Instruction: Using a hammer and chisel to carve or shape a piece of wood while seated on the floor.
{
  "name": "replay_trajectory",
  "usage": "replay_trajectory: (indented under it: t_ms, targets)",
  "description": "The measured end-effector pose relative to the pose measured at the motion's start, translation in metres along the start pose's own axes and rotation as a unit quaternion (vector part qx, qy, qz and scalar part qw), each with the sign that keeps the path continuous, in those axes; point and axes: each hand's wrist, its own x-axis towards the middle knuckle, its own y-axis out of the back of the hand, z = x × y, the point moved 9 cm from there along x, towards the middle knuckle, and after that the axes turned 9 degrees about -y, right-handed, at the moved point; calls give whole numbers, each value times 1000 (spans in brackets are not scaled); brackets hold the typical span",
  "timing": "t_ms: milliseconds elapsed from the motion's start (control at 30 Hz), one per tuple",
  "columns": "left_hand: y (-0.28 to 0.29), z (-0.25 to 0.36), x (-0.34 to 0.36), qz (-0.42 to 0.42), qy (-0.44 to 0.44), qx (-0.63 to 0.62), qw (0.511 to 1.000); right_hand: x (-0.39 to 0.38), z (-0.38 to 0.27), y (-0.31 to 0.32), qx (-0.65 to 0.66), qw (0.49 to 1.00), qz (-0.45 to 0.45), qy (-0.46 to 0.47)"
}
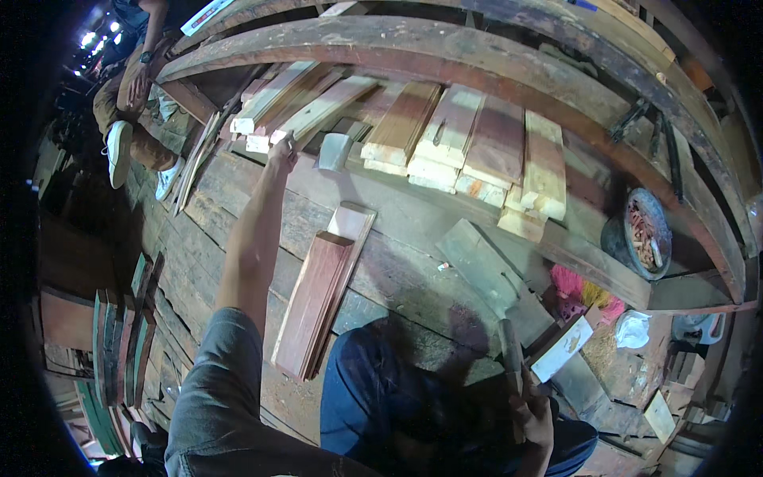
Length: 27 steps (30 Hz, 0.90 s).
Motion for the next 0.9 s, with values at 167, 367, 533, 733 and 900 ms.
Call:
replay_trajectory:
  t_ms: [167, 367, 533, 733, 900]
  targets:
    - [-29, 1, -57, -13, -15, 44, 999, -3, -9, 1, -19, 1000, 18, 14]
    - [-47, 8, -88, -39, -53, 35, 997, -7, 1, 8, -22, 999, 21, 33]
    - [-30, 64, -94, -58, -187, -152, 969, -33, -11, 6, -29, 999, 12, 37]
    - [-16, 114, -184, -38, -217, -136, 966, -70, 6, 24, 46, 996, 19, 74]
    - [58, 104, -278, -45, -155, -314, 936, -98, 11, 27, 96, 989, -14, 113]
